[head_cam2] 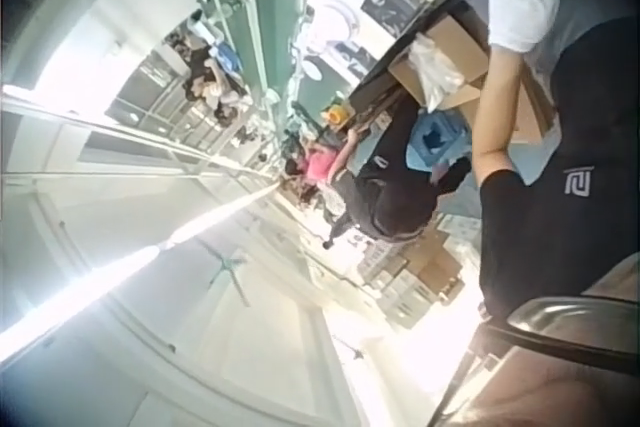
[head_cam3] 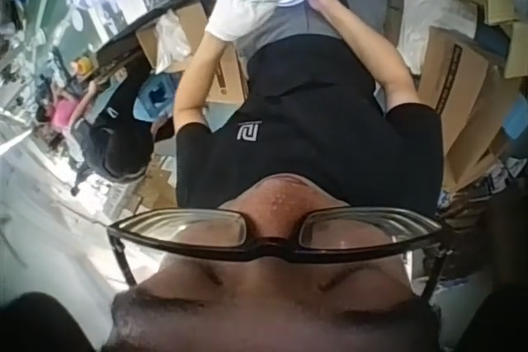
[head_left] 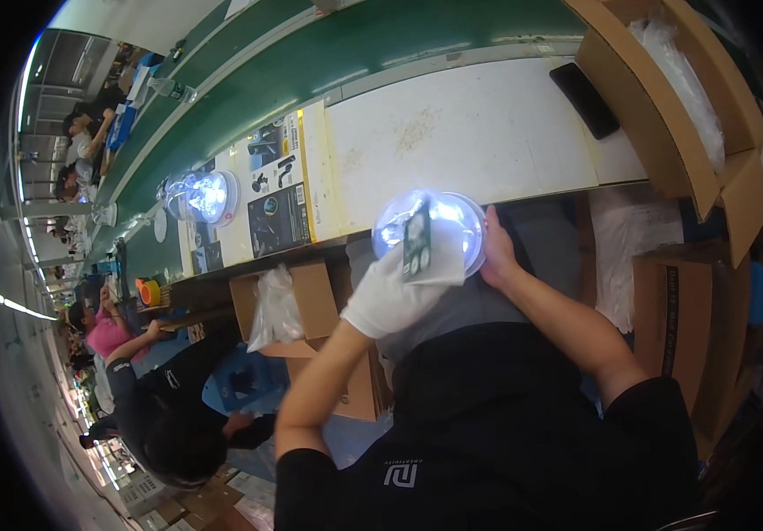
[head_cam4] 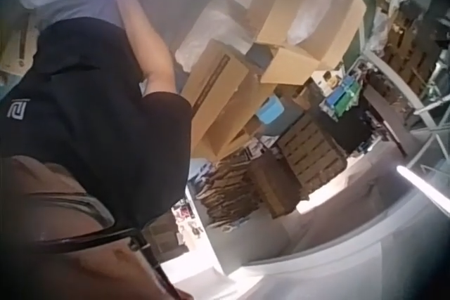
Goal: Packaging assembled light fixtures into cardboard boxes with plastic protective bags and instructional labels on a factory line.
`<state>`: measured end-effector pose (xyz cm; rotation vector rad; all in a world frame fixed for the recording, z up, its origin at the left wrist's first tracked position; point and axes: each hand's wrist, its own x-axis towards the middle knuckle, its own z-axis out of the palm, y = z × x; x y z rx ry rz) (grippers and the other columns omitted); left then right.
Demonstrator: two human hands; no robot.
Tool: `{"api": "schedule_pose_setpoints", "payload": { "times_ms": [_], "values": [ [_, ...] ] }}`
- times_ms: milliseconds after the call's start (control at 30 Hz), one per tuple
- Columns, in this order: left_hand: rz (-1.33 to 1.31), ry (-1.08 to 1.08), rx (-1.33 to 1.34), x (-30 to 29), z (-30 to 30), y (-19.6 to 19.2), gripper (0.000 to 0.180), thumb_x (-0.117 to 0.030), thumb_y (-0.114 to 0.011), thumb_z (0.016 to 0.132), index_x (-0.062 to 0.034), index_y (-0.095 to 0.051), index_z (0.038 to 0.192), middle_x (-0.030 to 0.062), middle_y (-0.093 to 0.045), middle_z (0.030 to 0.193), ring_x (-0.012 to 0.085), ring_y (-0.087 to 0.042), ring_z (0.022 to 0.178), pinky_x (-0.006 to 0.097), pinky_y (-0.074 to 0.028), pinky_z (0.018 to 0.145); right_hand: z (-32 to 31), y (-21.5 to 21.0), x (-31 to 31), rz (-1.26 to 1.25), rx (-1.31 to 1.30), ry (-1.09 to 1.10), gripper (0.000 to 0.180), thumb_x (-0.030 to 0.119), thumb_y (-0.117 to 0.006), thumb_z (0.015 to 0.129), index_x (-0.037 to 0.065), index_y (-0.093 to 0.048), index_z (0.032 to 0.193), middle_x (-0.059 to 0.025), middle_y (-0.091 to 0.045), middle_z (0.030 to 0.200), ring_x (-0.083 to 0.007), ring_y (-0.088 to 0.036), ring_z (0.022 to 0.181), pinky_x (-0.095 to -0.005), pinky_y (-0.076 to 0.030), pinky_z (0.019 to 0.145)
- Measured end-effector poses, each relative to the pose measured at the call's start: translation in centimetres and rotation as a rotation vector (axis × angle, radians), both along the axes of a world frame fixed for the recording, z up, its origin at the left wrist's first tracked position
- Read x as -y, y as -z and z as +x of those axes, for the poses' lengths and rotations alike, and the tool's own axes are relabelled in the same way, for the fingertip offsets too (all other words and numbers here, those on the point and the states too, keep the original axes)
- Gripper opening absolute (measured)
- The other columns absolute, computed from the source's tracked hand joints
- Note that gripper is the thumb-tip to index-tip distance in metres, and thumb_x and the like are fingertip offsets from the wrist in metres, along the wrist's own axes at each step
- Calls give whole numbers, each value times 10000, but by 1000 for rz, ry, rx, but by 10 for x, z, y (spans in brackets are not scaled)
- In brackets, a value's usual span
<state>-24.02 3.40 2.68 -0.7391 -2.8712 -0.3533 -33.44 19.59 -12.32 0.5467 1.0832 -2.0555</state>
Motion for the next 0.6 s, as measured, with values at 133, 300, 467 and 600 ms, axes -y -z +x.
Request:
{"api": "schedule_pose_setpoints", "payload": {
  "times_ms": [133,300,467,600],
  "values": [
    [-222,155,-15,-12,-42,-30,452,-182,-665,776,-22,-645,1198,137,-606,1298,310,-541,1283,415,-416,1080,-1,16,2,43,16,26,608,515,-329,1082,5,-653,1153,-88,-697,1092,-181,-652,992,-349,-519,867],
    [-648,152,-52,-41,-47,-12,478,-263,-535,881,15,-623,1260,159,-605,1307,317,-495,1330,485,-320,1153,-2,23,4,48,62,72,605,511,-328,1083,7,-658,1146,-91,-696,1093,-185,-650,997,-349,-520,871],
    [-944,163,-222,-55,-30,58,517,-251,-449,939,63,-571,1332,236,-553,1398,359,-447,1385,499,-272,1188,-1,-2,3,-114,115,24,549,503,-345,1080,39,-627,1166,-82,-678,1120,-201,-641,1043,-355,-505,947],
    [-771,197,0,-48,-44,15,517,-267,-499,936,21,-548,1362,194,-534,1424,354,-418,1405,498,-263,1193,-5,-10,2,-106,189,45,535,494,-351,1081,41,-619,1181,-82,-679,1129,-200,-643,1062,-367,-503,958]
  ]
}}
